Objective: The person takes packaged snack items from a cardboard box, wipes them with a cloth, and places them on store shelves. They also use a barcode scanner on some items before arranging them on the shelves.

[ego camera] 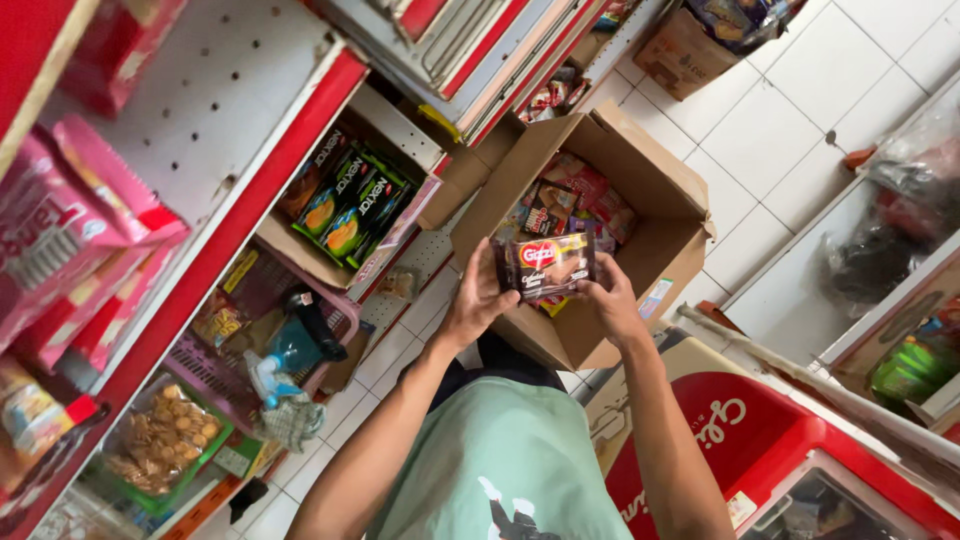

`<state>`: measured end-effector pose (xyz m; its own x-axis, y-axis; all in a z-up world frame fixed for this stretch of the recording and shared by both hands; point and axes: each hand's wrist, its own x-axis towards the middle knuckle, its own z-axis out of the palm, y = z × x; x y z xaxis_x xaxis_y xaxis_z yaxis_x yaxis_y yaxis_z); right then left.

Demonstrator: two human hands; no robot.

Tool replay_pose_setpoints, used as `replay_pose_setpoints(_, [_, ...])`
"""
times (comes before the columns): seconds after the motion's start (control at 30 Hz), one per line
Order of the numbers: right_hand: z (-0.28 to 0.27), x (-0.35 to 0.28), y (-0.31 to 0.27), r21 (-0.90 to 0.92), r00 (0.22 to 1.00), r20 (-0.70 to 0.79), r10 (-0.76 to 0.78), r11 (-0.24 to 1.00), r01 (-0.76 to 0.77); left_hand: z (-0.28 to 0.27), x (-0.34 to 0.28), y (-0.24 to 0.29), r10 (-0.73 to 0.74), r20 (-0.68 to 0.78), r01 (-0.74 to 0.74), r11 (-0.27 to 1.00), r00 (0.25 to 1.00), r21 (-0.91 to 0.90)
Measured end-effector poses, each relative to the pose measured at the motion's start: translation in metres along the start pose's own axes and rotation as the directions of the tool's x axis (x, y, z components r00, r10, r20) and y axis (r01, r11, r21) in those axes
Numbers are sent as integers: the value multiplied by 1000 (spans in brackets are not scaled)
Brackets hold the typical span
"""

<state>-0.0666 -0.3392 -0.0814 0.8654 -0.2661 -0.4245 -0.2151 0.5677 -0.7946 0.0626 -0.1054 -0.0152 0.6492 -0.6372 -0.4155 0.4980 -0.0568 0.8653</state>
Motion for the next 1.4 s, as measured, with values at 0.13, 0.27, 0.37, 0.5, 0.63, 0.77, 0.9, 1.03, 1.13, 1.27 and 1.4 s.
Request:
replay_pose_setpoints(0.13, [50, -13, -20, -129, 989, 149, -16, 991, 36, 3, -28, 26, 169, -92, -149, 970, 981, 193])
replay_pose_setpoints(0.27, [101, -25, -40, -287, 979, 174, -103, 946, 151, -11, -75, 59, 178, -149, -123, 941, 973, 316])
replay_pose_setpoints(0.37, [140, -44, -56, 248, 956, 264, 129, 949, -196, -30, -112, 84, 569, 10, -449, 638, 823, 626])
replay_pose_setpoints(0.5, [193, -64, -61, 193, 909, 376, 181, 944, -268, -54, -165, 98, 685, 253, -521, 214, 683, 826])
replay_pose_setpoints(0.63, [249, -82, -56, -124, 919, 349, 185, 981, -150, -75, -228, 102, 612, 165, -403, 274, 773, 873])
replay_pose_setpoints(0.77, [298, -100, -46, -258, 871, 447, 203, 962, -92, -110, -299, 96, 492, -10, -333, 604, 871, 724])
replay_pose_setpoints(0.9, [338, -116, -5, -460, 817, 481, 318, 885, -74, -144, -333, 62, 146, -236, -60, 940, 961, 337])
replay_pose_setpoints(1.03, [365, -111, 56, -525, 822, 541, 178, 835, 165, -174, -349, 12, 203, -372, -183, 979, 906, 89])
replay_pose_setpoints(1.13, [374, -112, 99, -594, 928, 368, 59, 783, 186, -199, -381, -21, 214, -446, -238, 971, 869, 2])
replay_pose_setpoints(1.27, [393, -124, 144, -757, 936, 352, -1, 588, 286, -223, -414, -47, 238, -598, -354, 932, 766, -83])
replay_pose_setpoints(1.4, [416, -137, 167, -729, 807, 565, -173, 354, 586, -238, -426, -56, 223, -693, -400, 911, 686, -102])
